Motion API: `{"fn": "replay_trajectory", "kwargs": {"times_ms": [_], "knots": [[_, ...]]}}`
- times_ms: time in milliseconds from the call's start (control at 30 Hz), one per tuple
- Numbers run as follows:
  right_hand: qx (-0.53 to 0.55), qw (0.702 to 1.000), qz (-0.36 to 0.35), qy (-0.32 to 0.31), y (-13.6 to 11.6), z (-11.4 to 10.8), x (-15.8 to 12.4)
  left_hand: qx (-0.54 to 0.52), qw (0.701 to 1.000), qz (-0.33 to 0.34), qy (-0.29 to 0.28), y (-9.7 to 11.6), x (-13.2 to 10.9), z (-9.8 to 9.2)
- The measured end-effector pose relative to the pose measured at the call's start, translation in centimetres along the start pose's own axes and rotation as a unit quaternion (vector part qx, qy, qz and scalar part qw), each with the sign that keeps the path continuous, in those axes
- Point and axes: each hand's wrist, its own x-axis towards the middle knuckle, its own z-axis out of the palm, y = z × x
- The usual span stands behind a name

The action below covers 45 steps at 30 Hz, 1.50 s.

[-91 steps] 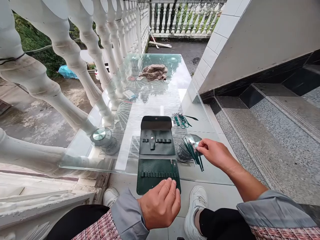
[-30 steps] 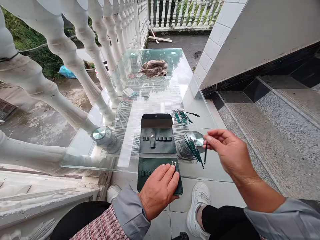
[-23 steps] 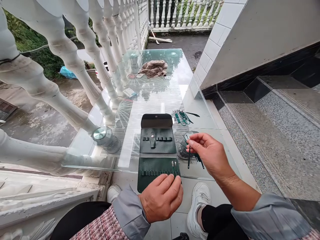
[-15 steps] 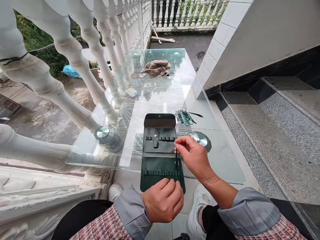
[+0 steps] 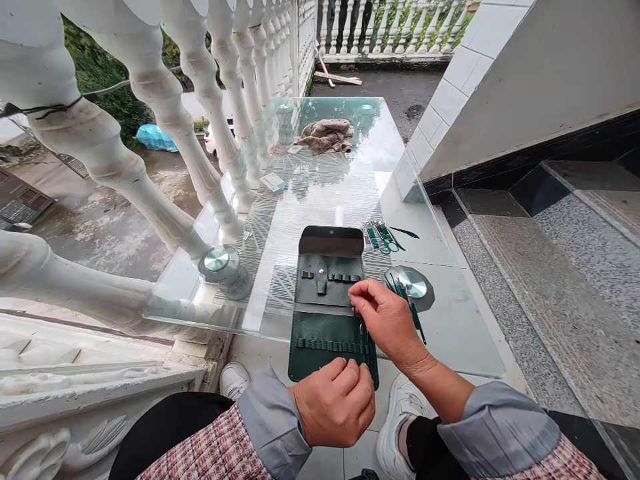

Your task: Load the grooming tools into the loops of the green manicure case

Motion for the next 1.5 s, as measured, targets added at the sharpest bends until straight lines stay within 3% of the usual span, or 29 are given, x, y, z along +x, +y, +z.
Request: {"fn": "replay_trajectory", "kwargs": {"times_ms": [100, 267, 433, 567, 733, 833, 933, 1033, 1100, 1200, 1300, 1500], "knots": [[-0.102, 0.988, -0.117, -0.026, 0.0, -0.7, 0.1, 0.002, 1.000, 0.002, 0.001, 0.0, 0.0, 0.1], [-0.211, 0.923, -0.319, -0.050, 0.3, -1.7, -0.1, 0.005, 1.000, 0.000, 0.002, -0.1, -0.1, 0.1], [-0.224, 0.887, -0.400, -0.056, 0.2, -2.2, -0.7, 0.002, 1.000, -0.004, 0.019, -0.2, 0.1, -0.1], [-0.204, 0.883, -0.413, -0.084, 0.5, -2.3, -1.2, -0.003, 0.999, -0.005, 0.038, -0.3, 0.2, 0.0], [-0.110, 0.931, -0.335, -0.093, 0.9, -2.3, -1.2, 0.005, 1.000, -0.007, 0.015, -0.3, 0.2, 0.0], [-0.063, 0.967, -0.237, -0.062, 0.5, -3.0, -0.9, 0.007, 1.000, -0.002, 0.010, -0.3, 0.2, -0.1], [-0.062, 0.993, -0.100, 0.011, 0.6, -4.9, -0.2, 0.004, 1.000, 0.008, 0.000, -0.3, 0.1, -0.2], [-0.093, 0.989, 0.049, 0.102, 1.8, -7.9, 0.8, 0.007, 1.000, 0.014, -0.007, -0.3, 0.0, -0.2], [-0.146, 0.977, 0.101, 0.119, 2.9, -9.7, 1.4, 0.008, 1.000, 0.012, -0.002, -0.3, 0.0, -0.1], [-0.242, 0.960, 0.132, 0.040, 4.3, -10.9, 1.8, 0.011, 1.000, 0.004, 0.005, -0.2, 0.0, 0.0], [-0.282, 0.949, 0.132, -0.042, 4.7, -10.2, 1.7, 0.015, 1.000, 0.002, 0.005, -0.1, 0.1, 0.0], [-0.330, 0.937, 0.097, -0.056, 5.1, -9.0, 1.7, 0.014, 1.000, 0.005, 0.005, -0.1, 0.2, 0.1]]}}
